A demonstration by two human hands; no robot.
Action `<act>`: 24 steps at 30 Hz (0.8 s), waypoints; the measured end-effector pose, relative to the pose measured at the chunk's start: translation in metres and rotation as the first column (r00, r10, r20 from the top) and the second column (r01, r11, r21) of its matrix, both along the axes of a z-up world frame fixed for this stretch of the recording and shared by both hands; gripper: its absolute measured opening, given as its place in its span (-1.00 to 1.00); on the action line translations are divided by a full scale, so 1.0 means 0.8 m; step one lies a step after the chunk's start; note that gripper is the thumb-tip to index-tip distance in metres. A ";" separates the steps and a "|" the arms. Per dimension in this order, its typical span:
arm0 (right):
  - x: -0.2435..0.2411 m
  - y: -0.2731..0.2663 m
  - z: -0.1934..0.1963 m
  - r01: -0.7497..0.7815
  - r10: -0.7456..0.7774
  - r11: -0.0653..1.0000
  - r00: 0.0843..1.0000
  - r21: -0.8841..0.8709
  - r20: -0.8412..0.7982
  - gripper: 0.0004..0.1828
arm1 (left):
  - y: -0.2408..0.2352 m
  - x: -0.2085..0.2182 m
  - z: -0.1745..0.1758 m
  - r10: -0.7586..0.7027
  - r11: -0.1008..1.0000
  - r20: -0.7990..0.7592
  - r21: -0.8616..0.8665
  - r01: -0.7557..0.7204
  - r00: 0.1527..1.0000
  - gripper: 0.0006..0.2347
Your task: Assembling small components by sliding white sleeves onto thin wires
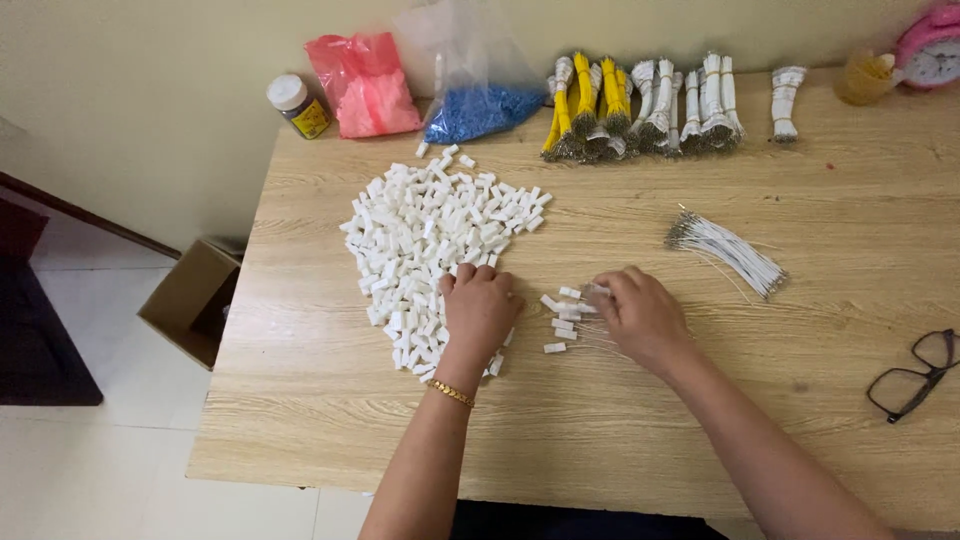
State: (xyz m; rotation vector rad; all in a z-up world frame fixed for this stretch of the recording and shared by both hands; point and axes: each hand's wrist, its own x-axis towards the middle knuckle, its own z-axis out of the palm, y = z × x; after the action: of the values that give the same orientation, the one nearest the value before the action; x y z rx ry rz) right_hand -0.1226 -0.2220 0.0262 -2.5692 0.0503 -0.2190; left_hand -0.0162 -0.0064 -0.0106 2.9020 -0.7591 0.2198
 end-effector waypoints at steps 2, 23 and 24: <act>-0.002 -0.001 0.023 -0.004 0.005 0.999 1.000 0.049 -0.012 -0.80 | 0.001 0.006 -0.016 -0.010 1.000 0.047 -0.015 0.011 0.999 -0.84; -0.003 0.018 0.034 0.072 -0.005 0.480 0.997 0.874 -0.080 -0.81 | 0.004 0.015 0.007 -0.002 0.954 -0.059 -0.301 -0.016 0.998 -0.86; -0.002 0.017 0.031 0.076 -0.003 0.486 0.996 0.871 -0.085 -0.80 | 0.003 0.017 0.004 0.002 0.947 -0.119 -0.317 -0.039 0.993 -0.86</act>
State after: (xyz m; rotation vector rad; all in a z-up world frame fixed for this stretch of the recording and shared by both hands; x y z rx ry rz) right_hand -0.1244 -0.2082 0.0507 -1.5162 0.1971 -0.0718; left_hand -0.0025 -0.0040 -0.0072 2.5907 -0.6100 0.1563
